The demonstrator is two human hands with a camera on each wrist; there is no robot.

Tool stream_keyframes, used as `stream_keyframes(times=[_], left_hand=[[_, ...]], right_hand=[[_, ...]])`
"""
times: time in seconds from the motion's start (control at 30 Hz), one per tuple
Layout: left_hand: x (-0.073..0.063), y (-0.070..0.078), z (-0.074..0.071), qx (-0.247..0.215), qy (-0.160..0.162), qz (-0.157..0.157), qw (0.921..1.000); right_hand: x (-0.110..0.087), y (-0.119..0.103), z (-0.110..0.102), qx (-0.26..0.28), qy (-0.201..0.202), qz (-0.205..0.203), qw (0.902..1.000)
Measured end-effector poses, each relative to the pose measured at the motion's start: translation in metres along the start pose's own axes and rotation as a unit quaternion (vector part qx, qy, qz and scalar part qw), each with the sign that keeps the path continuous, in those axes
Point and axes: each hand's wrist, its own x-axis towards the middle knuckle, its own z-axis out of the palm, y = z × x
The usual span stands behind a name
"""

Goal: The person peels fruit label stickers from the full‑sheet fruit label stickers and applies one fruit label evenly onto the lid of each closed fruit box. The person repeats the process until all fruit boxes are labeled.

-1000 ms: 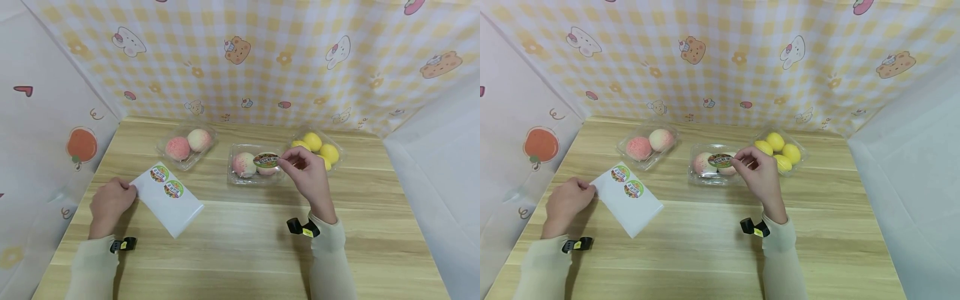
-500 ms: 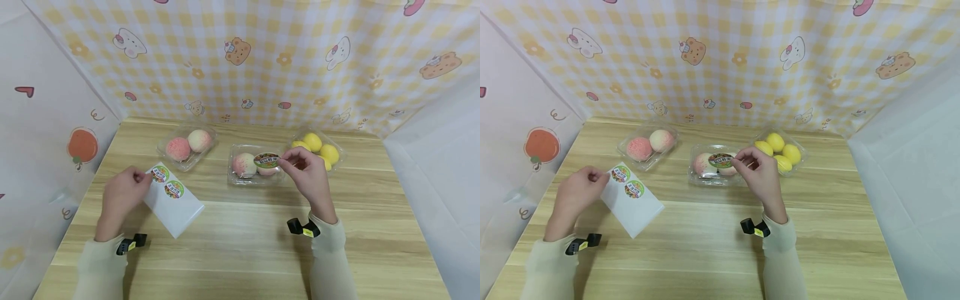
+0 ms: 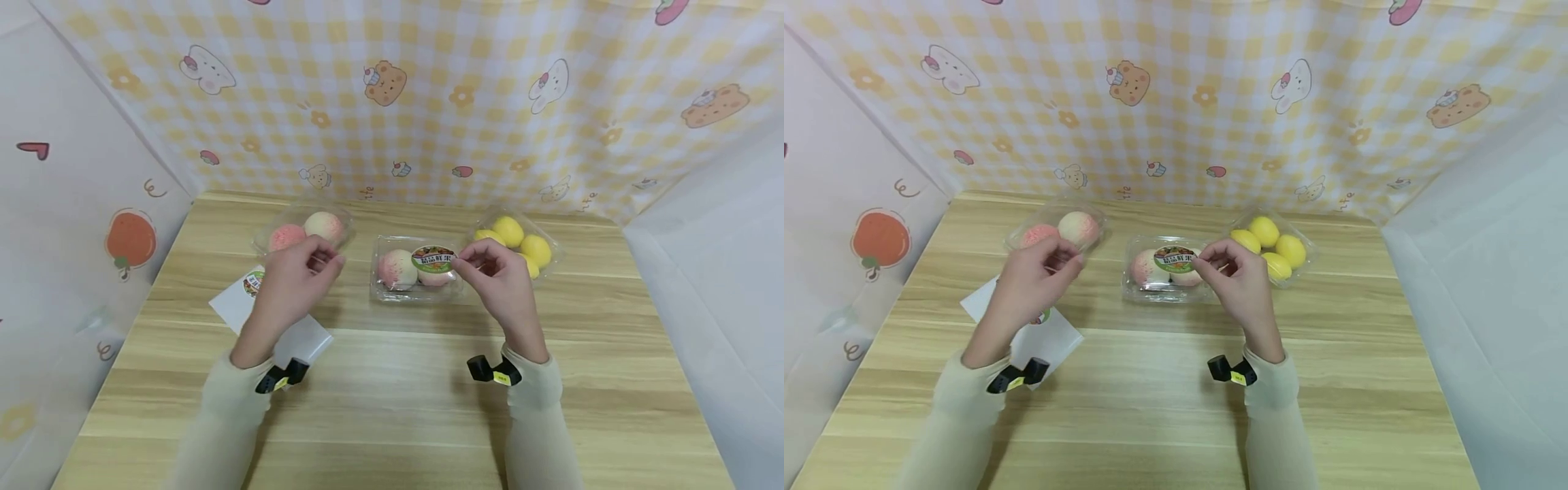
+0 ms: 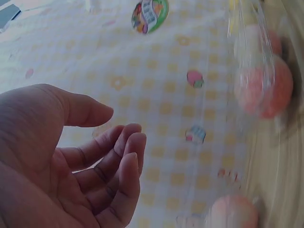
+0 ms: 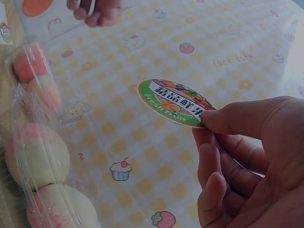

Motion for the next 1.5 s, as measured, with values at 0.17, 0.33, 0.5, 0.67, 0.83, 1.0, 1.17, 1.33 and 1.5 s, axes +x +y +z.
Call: stream_keyframes(times=[0.17, 0.33, 0.5, 0.67, 0.83, 1.0, 1.17, 1.33, 1.5], left_hand=[[0.012, 0.012, 0.024, -0.044, -0.017, 0.027, 0.9985], [0.020, 0.021, 0.044, -0.078, -0.023, 0.051, 0.9954], [0.023, 0.027, 0.059, -0.094, -0.027, 0.044, 0.9942], [0.026, 0.031, 0.069, -0.107, -0.023, 0.046, 0.9930], [0.029, 0.033, 0.074, -0.111, -0.013, 0.051, 0.9924], [0.032, 0.034, 0.079, -0.111, -0.004, 0.062, 0.9919], [0.033, 0.032, 0.081, -0.111, -0.001, 0.063, 0.9918], [0.035, 0.029, 0.084, -0.114, -0.008, 0.051, 0.9921], [0.038, 0.027, 0.087, -0.121, -0.015, 0.038, 0.9917]], right_hand=[[0.001, 0.000, 0.001, 0.005, -0.002, 0.002, 1.0000], [0.001, 0.001, 0.003, 0.018, 0.000, 0.013, 0.9998], [0.000, 0.000, 0.007, 0.036, 0.009, 0.034, 0.9987], [0.001, 0.001, 0.009, 0.057, 0.018, 0.042, 0.9973], [0.003, 0.004, 0.011, 0.077, 0.024, 0.047, 0.9956], [0.005, 0.006, 0.013, 0.099, 0.027, 0.063, 0.9927], [0.007, 0.009, 0.016, 0.108, 0.029, 0.070, 0.9912], [0.009, 0.014, 0.019, 0.104, 0.033, 0.080, 0.9907], [0.011, 0.017, 0.021, 0.088, 0.033, 0.095, 0.9911]])
